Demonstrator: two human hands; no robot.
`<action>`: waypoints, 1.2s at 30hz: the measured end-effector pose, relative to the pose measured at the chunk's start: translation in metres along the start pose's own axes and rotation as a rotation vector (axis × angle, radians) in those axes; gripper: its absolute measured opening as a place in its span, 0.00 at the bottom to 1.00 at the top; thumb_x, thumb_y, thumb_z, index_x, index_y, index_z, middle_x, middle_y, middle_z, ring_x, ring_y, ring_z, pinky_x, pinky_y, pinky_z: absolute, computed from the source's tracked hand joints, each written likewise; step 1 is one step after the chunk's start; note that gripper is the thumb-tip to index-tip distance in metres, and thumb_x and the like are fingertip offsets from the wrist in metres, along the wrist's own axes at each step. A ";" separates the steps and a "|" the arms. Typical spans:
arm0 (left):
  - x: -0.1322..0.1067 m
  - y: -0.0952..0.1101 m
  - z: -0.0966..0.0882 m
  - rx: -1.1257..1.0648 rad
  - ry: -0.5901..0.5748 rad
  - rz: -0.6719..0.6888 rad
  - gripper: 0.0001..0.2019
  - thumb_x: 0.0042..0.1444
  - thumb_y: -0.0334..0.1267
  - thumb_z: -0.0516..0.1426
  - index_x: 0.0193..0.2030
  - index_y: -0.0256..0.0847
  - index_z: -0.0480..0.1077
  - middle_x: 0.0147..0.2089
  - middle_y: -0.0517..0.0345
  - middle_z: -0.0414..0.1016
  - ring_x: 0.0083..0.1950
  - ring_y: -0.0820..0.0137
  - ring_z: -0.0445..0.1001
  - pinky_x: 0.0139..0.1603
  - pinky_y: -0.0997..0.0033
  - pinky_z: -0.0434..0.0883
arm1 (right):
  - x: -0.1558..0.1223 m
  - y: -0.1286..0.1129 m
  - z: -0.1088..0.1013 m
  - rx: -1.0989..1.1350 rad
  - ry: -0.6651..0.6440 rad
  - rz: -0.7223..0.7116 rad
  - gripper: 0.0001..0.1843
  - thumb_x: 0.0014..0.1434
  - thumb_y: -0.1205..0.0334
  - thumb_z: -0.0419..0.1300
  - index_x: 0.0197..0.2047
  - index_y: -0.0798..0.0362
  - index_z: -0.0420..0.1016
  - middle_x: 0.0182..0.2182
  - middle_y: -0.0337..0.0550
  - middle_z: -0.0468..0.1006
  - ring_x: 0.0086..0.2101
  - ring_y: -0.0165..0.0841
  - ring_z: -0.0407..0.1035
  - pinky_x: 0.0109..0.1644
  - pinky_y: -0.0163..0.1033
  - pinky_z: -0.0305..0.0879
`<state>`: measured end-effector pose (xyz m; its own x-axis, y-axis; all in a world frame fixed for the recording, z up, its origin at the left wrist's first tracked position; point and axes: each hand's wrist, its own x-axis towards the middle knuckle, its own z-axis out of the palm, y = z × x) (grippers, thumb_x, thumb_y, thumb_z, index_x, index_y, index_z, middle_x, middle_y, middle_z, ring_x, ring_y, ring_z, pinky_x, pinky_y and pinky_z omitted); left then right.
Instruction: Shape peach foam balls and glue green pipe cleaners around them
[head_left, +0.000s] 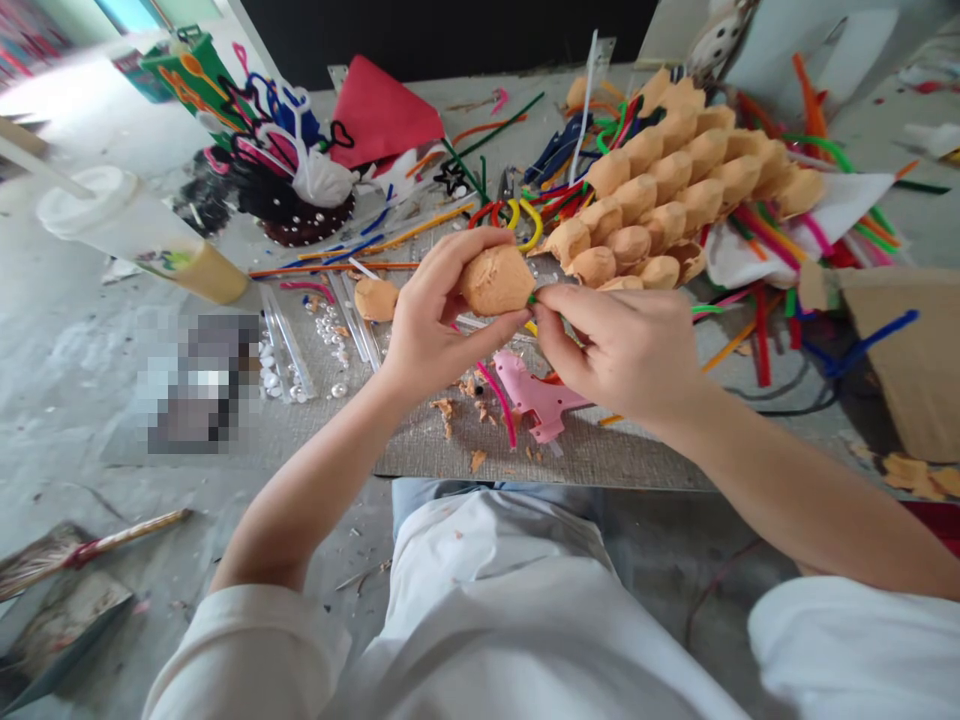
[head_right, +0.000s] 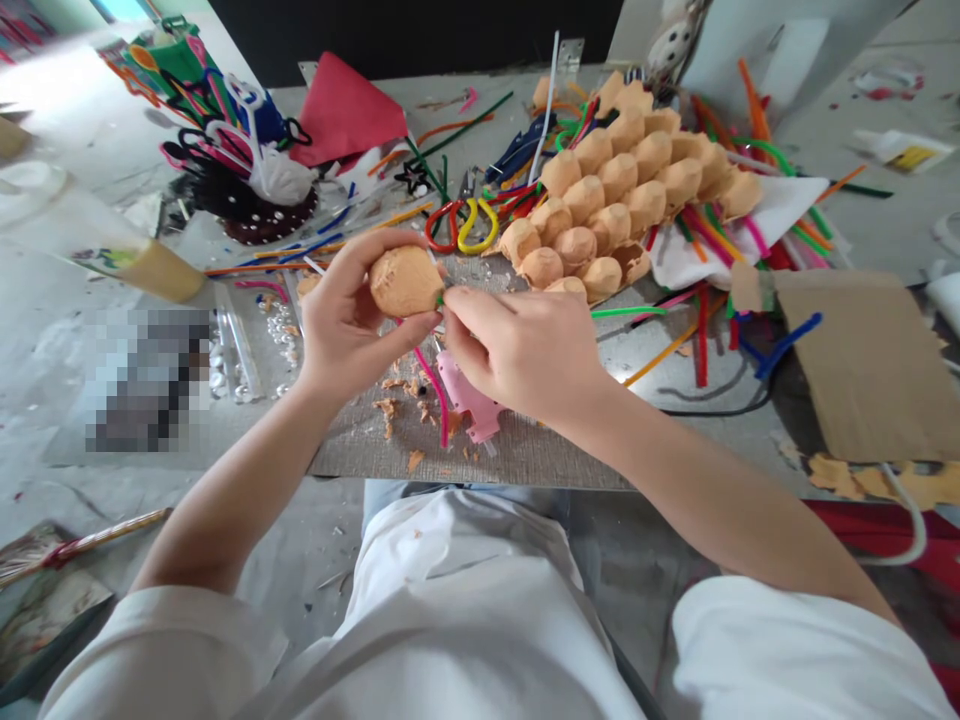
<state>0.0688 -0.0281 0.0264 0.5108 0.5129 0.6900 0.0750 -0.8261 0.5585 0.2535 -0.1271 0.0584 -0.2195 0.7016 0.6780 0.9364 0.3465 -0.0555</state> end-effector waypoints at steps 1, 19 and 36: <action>0.000 0.001 0.000 -0.003 0.009 -0.001 0.31 0.60 0.59 0.62 0.68 0.58 0.63 0.62 0.53 0.72 0.66 0.54 0.74 0.64 0.50 0.78 | 0.000 0.000 0.001 -0.001 0.010 -0.005 0.15 0.67 0.63 0.52 0.29 0.51 0.73 0.16 0.35 0.66 0.19 0.27 0.60 0.28 0.37 0.47; 0.000 0.002 0.001 0.062 0.012 -0.003 0.32 0.59 0.64 0.60 0.67 0.56 0.64 0.62 0.50 0.72 0.66 0.51 0.73 0.66 0.46 0.76 | -0.002 -0.002 0.002 0.003 -0.029 0.027 0.17 0.69 0.63 0.49 0.30 0.51 0.73 0.17 0.37 0.67 0.20 0.29 0.62 0.28 0.38 0.48; 0.002 0.003 0.000 0.033 0.009 -0.029 0.34 0.59 0.68 0.58 0.67 0.58 0.63 0.64 0.52 0.72 0.67 0.53 0.75 0.66 0.48 0.79 | -0.001 -0.002 0.000 0.007 -0.043 0.056 0.20 0.72 0.59 0.47 0.35 0.51 0.77 0.20 0.40 0.72 0.22 0.31 0.66 0.29 0.39 0.50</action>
<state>0.0706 -0.0295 0.0295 0.5003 0.5390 0.6777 0.1178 -0.8177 0.5634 0.2519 -0.1280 0.0579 -0.1787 0.7461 0.6414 0.9457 0.3101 -0.0972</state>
